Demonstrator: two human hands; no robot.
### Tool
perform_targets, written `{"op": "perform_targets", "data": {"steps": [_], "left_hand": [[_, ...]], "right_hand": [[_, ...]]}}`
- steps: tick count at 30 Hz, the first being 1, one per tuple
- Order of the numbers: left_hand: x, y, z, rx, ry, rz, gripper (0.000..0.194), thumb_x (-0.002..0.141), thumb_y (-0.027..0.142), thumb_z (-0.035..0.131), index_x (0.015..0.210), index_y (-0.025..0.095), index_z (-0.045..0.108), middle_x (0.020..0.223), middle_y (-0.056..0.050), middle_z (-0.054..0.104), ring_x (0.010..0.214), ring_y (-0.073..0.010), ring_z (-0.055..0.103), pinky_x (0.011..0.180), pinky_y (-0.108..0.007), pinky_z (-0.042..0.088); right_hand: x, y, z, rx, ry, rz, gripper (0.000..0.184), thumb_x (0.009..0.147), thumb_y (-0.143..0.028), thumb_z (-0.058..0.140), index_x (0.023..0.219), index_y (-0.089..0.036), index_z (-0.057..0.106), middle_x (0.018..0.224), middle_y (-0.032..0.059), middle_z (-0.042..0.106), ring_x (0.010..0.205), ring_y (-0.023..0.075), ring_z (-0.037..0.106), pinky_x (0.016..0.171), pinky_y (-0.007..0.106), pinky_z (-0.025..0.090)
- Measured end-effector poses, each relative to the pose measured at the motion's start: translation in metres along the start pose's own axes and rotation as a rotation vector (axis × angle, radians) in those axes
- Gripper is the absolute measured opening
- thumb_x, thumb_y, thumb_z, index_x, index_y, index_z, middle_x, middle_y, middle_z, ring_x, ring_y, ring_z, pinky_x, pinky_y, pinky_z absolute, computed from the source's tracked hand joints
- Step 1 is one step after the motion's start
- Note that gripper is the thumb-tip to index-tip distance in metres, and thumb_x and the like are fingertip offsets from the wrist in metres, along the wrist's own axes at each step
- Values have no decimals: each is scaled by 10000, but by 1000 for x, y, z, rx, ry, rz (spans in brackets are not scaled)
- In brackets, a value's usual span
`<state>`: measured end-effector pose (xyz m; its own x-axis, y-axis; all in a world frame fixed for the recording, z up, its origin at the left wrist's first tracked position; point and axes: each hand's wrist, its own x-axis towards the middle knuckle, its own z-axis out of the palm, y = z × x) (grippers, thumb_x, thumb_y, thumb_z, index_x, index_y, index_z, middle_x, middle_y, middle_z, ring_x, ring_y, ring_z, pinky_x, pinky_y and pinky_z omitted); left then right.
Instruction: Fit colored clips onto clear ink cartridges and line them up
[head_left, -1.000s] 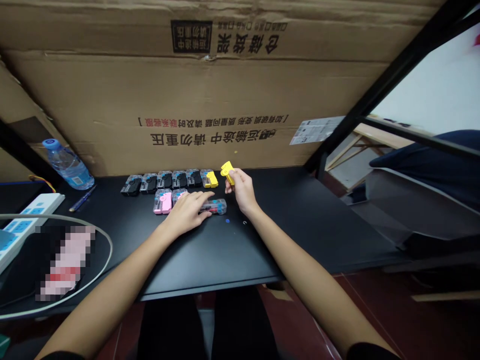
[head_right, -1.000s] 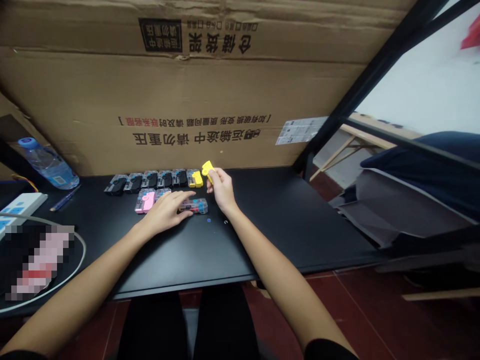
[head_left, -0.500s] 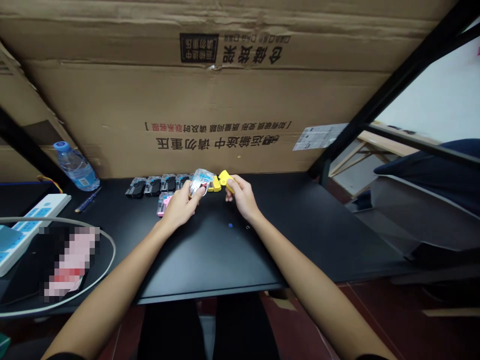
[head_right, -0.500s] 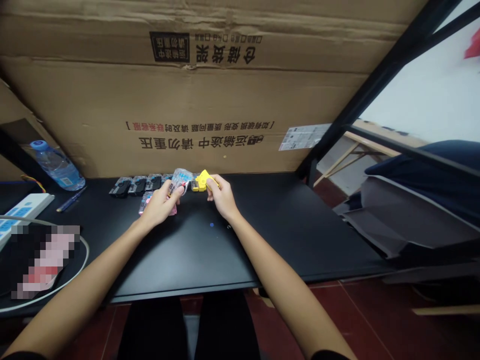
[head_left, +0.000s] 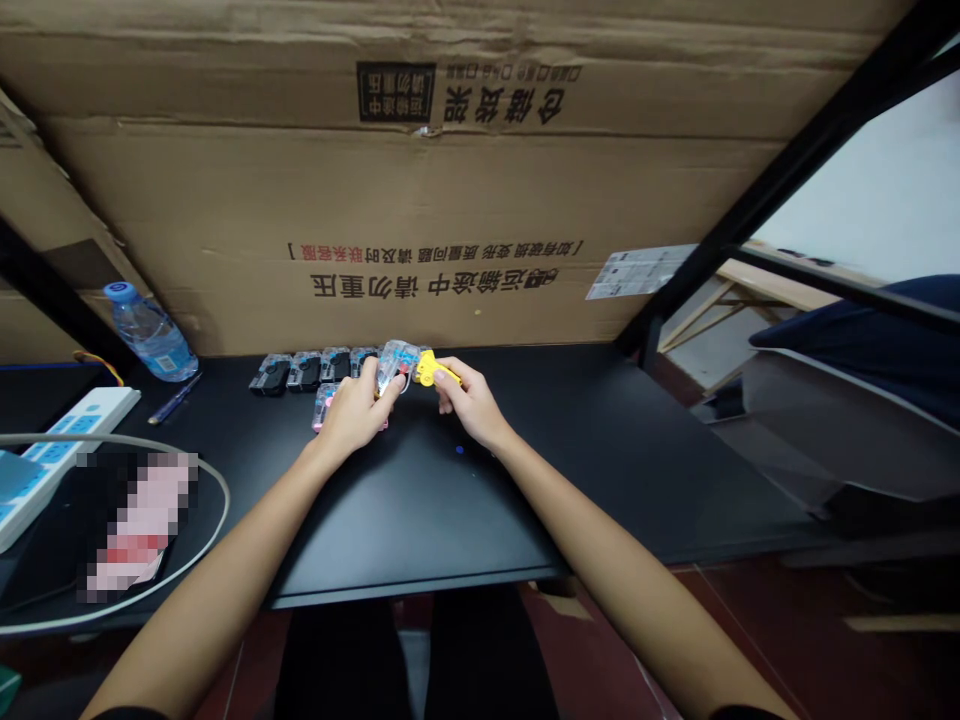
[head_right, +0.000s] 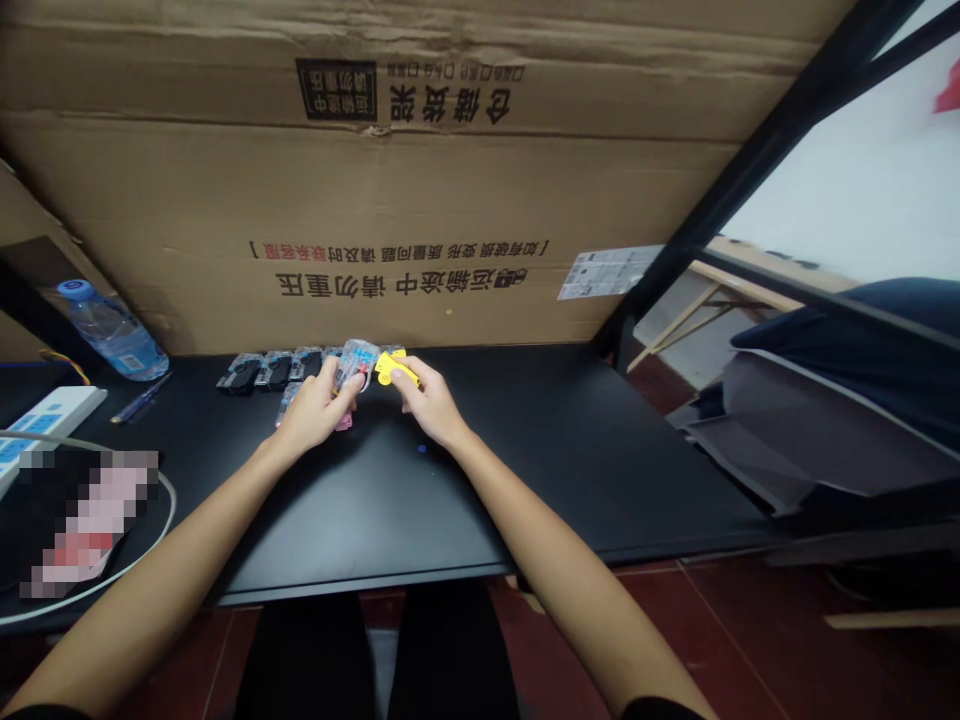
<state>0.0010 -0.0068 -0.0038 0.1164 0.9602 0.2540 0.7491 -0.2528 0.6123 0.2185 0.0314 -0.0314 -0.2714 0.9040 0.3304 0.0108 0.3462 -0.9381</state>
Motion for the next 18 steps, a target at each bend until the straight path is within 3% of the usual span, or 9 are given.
{"op": "perform_targets", "data": {"steps": [3, 6, 10, 14, 18], "left_hand": [[0, 1, 1, 148, 43, 77, 288, 1070, 525, 497, 1027, 241, 528, 716, -43, 721, 795, -304, 745, 946, -447, 505], [0, 3, 1, 147, 16, 118, 287, 1068, 519, 500, 982, 246, 520, 685, -30, 692, 779, -300, 726, 998, -475, 480], [-2, 5, 1, -47, -17, 57, 292, 1018, 535, 584, 965, 250, 549, 694, -11, 680, 666, -238, 668, 801, -391, 524], [-1, 3, 4, -401, -81, 63, 402, 1008, 544, 595, 1269, 240, 563, 855, -12, 729, 623, -172, 649, 622, -294, 511], [1, 1, 6, -496, -117, 42, 537, 1016, 564, 576, 1436, 236, 514, 859, -7, 704, 581, -150, 605, 576, -279, 508]], "right_hand": [[0, -1, 0, 21, -32, 3, 458, 977, -637, 658, 1091, -193, 681, 663, -72, 509, 514, 109, 480, 524, 276, 474], [-1, -2, 0, -2, -62, 4, 465, 984, -643, 651, 1102, -194, 676, 652, -71, 519, 520, 115, 504, 539, 277, 468], [-2, -5, 1, -15, -78, 10, 472, 981, -658, 659, 1066, -194, 675, 656, -64, 530, 531, 112, 503, 539, 266, 456], [-3, -6, 4, 24, -111, 27, 499, 972, -694, 654, 989, -195, 658, 652, -72, 501, 504, 97, 453, 524, 265, 472], [-5, -7, 8, 56, -113, 34, 507, 972, -709, 643, 966, -202, 650, 630, -85, 450, 489, 94, 426, 519, 266, 491]]}}
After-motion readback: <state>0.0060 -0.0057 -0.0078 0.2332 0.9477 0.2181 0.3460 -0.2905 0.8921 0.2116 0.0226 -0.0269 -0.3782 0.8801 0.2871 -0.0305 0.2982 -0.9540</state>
